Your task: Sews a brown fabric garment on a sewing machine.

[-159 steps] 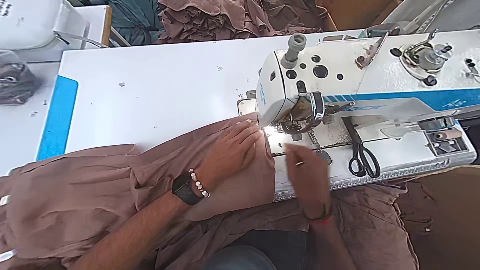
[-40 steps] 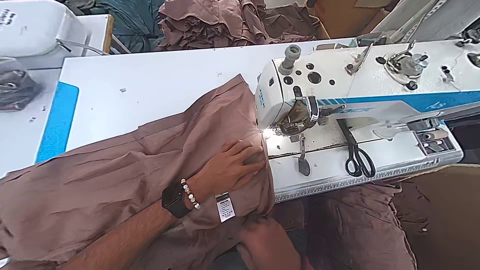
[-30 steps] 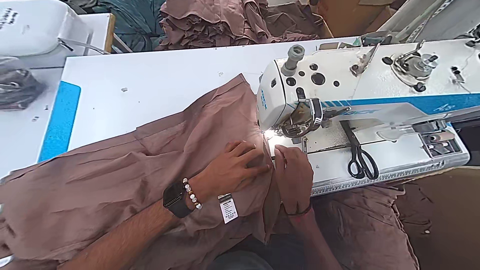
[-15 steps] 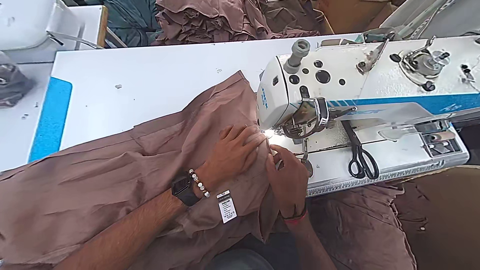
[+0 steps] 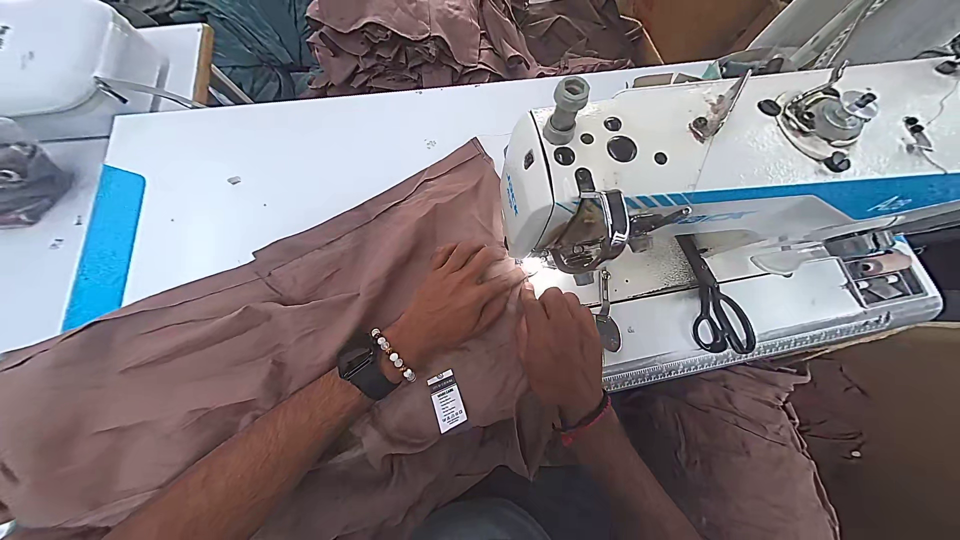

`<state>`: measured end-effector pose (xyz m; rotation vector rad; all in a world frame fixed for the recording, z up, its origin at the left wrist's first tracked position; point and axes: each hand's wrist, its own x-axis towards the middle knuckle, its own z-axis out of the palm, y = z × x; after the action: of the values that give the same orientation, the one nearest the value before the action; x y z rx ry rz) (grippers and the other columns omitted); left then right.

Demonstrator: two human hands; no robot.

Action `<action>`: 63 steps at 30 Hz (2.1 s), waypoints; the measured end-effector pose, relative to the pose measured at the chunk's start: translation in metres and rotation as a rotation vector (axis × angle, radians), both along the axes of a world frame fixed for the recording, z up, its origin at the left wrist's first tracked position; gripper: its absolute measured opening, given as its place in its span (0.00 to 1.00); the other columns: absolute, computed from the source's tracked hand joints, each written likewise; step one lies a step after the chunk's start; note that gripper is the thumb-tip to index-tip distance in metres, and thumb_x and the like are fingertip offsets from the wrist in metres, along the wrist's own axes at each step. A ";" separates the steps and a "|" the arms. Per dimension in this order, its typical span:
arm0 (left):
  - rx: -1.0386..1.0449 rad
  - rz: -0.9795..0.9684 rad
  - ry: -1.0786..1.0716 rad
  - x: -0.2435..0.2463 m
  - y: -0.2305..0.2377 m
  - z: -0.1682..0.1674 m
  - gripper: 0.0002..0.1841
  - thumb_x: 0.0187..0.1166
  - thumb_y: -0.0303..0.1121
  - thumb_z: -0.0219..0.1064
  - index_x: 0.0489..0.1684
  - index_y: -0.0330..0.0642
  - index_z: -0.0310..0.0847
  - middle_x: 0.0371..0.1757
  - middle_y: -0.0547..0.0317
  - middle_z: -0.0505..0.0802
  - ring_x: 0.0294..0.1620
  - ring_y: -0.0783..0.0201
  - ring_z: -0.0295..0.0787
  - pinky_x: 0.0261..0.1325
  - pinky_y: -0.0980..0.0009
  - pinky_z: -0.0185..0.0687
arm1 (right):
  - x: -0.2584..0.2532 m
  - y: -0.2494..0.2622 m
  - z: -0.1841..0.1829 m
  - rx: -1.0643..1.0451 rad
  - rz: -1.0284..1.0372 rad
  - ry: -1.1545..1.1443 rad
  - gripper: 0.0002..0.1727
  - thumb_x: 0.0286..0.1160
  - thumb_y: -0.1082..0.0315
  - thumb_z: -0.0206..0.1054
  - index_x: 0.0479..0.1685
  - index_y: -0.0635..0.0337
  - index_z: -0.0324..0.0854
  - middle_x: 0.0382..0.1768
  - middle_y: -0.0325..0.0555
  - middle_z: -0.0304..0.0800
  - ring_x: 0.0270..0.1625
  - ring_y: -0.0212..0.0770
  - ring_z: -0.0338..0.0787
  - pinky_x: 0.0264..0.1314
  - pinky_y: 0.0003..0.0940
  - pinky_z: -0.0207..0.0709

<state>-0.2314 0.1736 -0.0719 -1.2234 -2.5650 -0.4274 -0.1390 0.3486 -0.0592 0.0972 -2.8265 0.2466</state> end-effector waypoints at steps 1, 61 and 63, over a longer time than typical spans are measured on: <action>-0.006 -0.014 -0.002 0.000 -0.001 0.001 0.17 0.87 0.46 0.55 0.64 0.67 0.89 0.63 0.60 0.88 0.71 0.53 0.78 0.75 0.51 0.65 | 0.000 0.003 0.001 -0.034 0.011 -0.020 0.19 0.81 0.60 0.58 0.61 0.53 0.91 0.37 0.46 0.86 0.42 0.48 0.87 0.40 0.41 0.78; 0.003 -0.149 -0.121 0.029 -0.008 -0.001 0.20 0.87 0.43 0.53 0.72 0.72 0.84 0.80 0.75 0.83 0.87 0.56 0.67 0.86 0.48 0.56 | 0.053 0.011 -0.004 -0.013 -0.001 0.007 0.20 0.81 0.63 0.58 0.64 0.54 0.91 0.14 0.37 0.82 0.13 0.37 0.78 0.12 0.33 0.65; -0.009 -0.134 -0.129 0.026 -0.007 -0.001 0.21 0.87 0.44 0.53 0.73 0.72 0.83 0.80 0.75 0.83 0.88 0.56 0.65 0.86 0.48 0.56 | 0.048 0.013 -0.003 -0.002 0.002 -0.002 0.21 0.82 0.62 0.57 0.66 0.53 0.90 0.13 0.36 0.80 0.11 0.37 0.76 0.11 0.33 0.64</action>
<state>-0.2059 0.1667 -0.0728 -1.4198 -2.6021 -0.5393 -0.0908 0.3611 -0.0624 0.0986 -2.8277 0.2506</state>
